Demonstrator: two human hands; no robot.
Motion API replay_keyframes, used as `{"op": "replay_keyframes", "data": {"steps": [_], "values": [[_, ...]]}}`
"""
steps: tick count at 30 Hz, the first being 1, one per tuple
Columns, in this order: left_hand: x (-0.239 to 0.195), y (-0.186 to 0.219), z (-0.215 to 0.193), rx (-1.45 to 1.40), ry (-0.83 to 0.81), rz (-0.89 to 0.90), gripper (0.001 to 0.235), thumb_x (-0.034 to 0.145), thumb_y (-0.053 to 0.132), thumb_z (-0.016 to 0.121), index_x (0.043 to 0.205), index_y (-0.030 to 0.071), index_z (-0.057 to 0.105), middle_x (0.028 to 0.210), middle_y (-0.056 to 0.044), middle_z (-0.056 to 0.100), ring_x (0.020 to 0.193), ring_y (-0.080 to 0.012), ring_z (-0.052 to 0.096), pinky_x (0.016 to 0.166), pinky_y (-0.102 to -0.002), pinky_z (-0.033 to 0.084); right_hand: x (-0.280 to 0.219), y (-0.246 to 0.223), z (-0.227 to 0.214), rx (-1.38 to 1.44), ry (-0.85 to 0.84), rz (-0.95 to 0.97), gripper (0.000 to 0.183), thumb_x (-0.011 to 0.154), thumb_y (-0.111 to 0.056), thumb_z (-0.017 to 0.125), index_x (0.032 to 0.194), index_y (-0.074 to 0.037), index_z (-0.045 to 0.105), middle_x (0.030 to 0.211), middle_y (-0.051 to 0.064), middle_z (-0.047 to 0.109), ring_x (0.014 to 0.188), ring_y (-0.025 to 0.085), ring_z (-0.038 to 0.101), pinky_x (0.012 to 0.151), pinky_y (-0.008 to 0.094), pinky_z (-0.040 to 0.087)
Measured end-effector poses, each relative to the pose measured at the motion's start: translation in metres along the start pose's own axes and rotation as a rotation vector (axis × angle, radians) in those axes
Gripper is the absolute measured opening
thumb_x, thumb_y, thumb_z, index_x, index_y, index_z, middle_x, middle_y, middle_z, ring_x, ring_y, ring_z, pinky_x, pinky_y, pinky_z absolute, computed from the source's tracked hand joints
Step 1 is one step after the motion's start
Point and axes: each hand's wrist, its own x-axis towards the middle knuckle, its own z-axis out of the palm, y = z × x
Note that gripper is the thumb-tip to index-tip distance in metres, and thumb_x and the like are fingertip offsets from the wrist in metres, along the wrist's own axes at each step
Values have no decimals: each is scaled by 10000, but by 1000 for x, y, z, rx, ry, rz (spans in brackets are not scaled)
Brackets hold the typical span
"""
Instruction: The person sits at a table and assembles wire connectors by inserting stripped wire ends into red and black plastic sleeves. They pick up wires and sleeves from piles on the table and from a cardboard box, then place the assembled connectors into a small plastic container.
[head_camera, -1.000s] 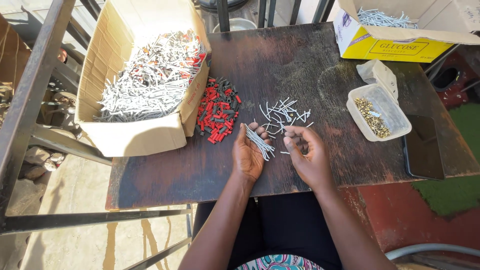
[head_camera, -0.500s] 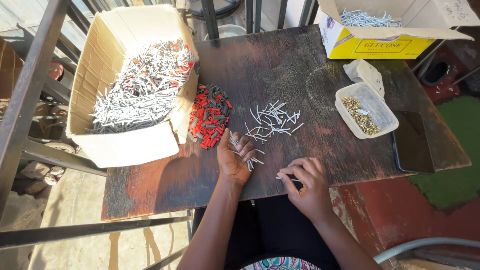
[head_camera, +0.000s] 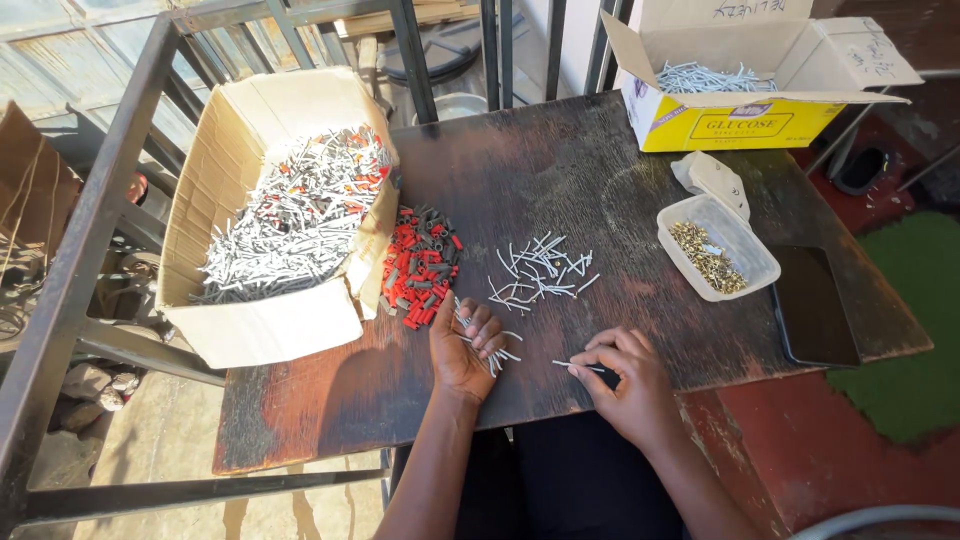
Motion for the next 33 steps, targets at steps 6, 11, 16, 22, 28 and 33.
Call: {"op": "replay_keyframes", "data": {"steps": [6,11,16,22,28,33], "values": [[5,-3,-2,102,58,-16,400,1041,459,537,774,161,554,532,6,409,454,-117,421,375,-219,345,23,-14,7,75,-24,9,136,997,-175,627,864,-146,629,807,73,581,794,335,642,778,419,544],[9,-23,10,95,52,-103,389,1045,443,534,790,150,547,537,9,405,448,-118,413,378,-215,331,51,-12,54,1104,13,563,83,1068,-134,511,1042,-55,512,1236,227,730,1161,292,702,979,418,522],[22,-65,27,331,190,96,466,1035,588,514,894,151,598,606,3,525,499,-113,533,399,-218,410,62,-23,73,1565,157,799,67,1032,-129,601,990,-110,552,1021,194,774,769,208,742,611,219,583],[21,-102,33,505,182,128,422,1047,546,488,1016,128,542,789,-48,462,679,-175,452,543,-276,347,73,-28,68,1966,492,1049,65,912,-33,694,880,-89,695,777,-8,725,549,-20,603,519,111,525],[15,-104,44,727,147,172,408,1062,496,458,1163,101,476,1009,-110,385,895,-249,356,717,-346,272,84,-1,71,1835,430,884,398,989,-297,634,1212,27,689,1057,221,764,945,277,774,848,419,651],[15,-103,62,960,95,255,440,1077,445,428,1310,73,410,1228,-172,309,1111,-324,259,890,-417,197,96,-16,57,1862,429,914,435,1011,-241,562,1330,40,657,1278,225,704,1165,308,698,1036,446,554]]}}
